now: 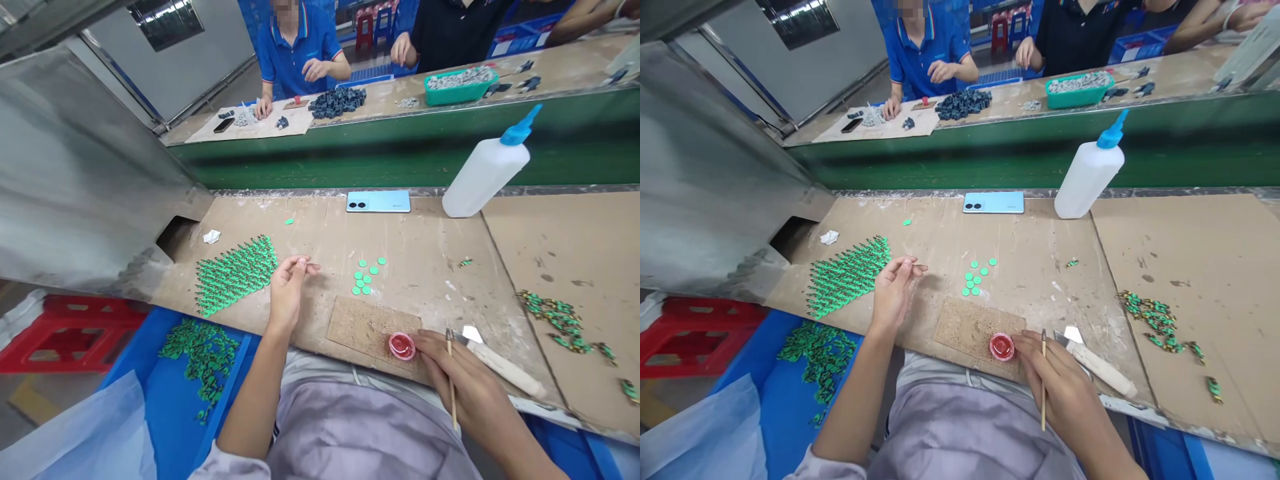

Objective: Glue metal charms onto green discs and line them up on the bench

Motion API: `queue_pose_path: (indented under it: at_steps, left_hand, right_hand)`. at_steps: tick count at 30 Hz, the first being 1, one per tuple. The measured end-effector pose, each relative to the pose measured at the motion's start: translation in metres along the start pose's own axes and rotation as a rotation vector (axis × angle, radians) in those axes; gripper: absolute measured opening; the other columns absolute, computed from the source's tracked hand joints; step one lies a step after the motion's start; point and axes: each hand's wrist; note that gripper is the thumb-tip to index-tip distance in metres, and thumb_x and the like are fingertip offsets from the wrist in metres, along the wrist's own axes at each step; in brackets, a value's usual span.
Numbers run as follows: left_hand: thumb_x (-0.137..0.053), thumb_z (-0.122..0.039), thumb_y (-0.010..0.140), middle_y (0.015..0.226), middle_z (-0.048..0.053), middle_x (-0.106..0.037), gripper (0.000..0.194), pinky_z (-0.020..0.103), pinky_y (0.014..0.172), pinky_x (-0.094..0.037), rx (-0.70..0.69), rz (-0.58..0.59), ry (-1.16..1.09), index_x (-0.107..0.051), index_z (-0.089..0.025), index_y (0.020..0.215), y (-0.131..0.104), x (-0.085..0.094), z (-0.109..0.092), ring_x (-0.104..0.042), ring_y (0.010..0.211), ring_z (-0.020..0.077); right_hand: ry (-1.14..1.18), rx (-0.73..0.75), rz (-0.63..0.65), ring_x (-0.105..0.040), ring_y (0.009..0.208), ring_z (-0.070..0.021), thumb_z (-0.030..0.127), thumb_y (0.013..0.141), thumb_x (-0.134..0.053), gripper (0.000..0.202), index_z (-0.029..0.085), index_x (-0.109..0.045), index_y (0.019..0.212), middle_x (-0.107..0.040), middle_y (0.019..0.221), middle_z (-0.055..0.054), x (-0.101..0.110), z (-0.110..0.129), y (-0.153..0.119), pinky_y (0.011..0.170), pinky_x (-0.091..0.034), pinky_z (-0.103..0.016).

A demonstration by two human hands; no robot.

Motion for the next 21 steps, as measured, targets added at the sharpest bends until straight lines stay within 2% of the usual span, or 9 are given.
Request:
queue_pose_path:
  at_steps: [2,4,6,8,10,12,18,21]
  left_hand:
    - [-0.074,-0.031,0.09,0.08,0.004,-0.075,0.013,0.034,0.09,-0.055,-0.058,0.095,0.208,-0.077,-0.019,0.091,-0.002,-0.002,0.0,-0.073,0.088,0.021]
    - [-0.073,-0.022,0.089,0.097,0.007,-0.078,0.009,0.037,0.094,-0.054,-0.114,0.253,0.438,-0.08,-0.02,0.094,-0.004,-0.009,0.001,-0.072,0.098,0.024]
    - [-0.074,-0.016,0.087,0.107,0.008,-0.078,0.014,0.041,0.101,-0.051,-0.181,0.391,0.644,-0.081,-0.022,0.097,-0.004,-0.019,0.003,-0.069,0.107,0.0271]
    - [-0.073,-0.011,0.087,0.11,0.008,-0.077,0.021,0.044,0.105,-0.049,-0.234,0.49,0.769,-0.081,-0.024,0.101,-0.002,-0.03,0.007,-0.066,0.112,0.0287]
    - [-0.069,-0.005,0.087,0.112,0.008,-0.076,0.029,0.044,0.105,-0.049,-0.259,0.57,0.801,-0.08,-0.025,0.105,0.001,-0.039,0.011,-0.066,0.112,0.0285]
    - [-0.064,0.0,0.086,0.11,0.008,-0.075,0.034,0.043,0.103,-0.05,-0.266,0.621,0.789,-0.08,-0.025,0.102,0.006,-0.044,0.014,-0.066,0.108,0.0277]
    - [-0.065,0.004,0.081,0.093,0.005,-0.072,0.031,0.036,0.093,-0.052,-0.246,0.664,0.767,-0.078,-0.024,0.086,0.018,-0.047,0.015,-0.068,0.095,0.0253]
    - [-0.067,0.005,0.078,0.089,0.005,-0.07,0.029,0.036,0.092,-0.051,-0.231,0.659,0.769,-0.075,-0.023,0.082,0.023,-0.048,0.015,-0.066,0.093,0.0253]
  right_hand:
    - [0.015,-0.009,-0.003,-0.076,0.107,-0.0247,0.016,0.107,-0.052,0.018,0.019,-0.066,0.119,-0.078,0.113,-0.012,0.0,0.0,0.001,0.095,-0.062,-0.037]
    - [0.033,-0.015,-0.001,-0.076,0.106,-0.0252,0.016,0.107,-0.052,0.02,0.02,-0.066,0.12,-0.078,0.112,-0.012,0.001,-0.001,0.003,0.092,-0.064,-0.038]
    - [0.047,-0.016,0.011,-0.077,0.106,-0.026,0.016,0.107,-0.052,0.024,0.021,-0.066,0.125,-0.078,0.113,-0.012,0.002,-0.001,0.004,0.09,-0.065,-0.039]
    - [0.059,-0.023,0.017,-0.077,0.106,-0.0265,0.015,0.106,-0.053,0.027,0.023,-0.065,0.129,-0.079,0.113,-0.011,0.002,-0.001,0.005,0.089,-0.066,-0.04]
    - [0.073,-0.037,0.012,-0.077,0.107,-0.0269,0.015,0.106,-0.053,0.026,0.024,-0.066,0.127,-0.079,0.113,-0.011,0.002,0.0,0.005,0.09,-0.066,-0.041]
    - [0.091,-0.048,0.01,-0.076,0.108,-0.027,0.014,0.106,-0.054,0.025,0.024,-0.066,0.125,-0.078,0.113,-0.01,0.001,0.001,0.005,0.091,-0.065,-0.041]
    - [0.121,-0.132,0.037,-0.074,0.109,-0.0253,0.014,0.108,-0.046,0.029,0.025,-0.064,0.129,-0.076,0.118,-0.01,0.003,0.004,0.005,0.09,-0.063,-0.039]
    - [0.167,-0.187,-0.007,-0.075,0.105,-0.0257,0.035,0.114,-0.037,0.033,0.024,-0.059,0.136,-0.077,0.115,-0.011,0.01,0.005,0.007,0.087,-0.062,-0.04]
Point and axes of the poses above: each hand's wrist, its own y-axis towards the middle knuckle, its own x-axis out of the back of the hand, z = x × y
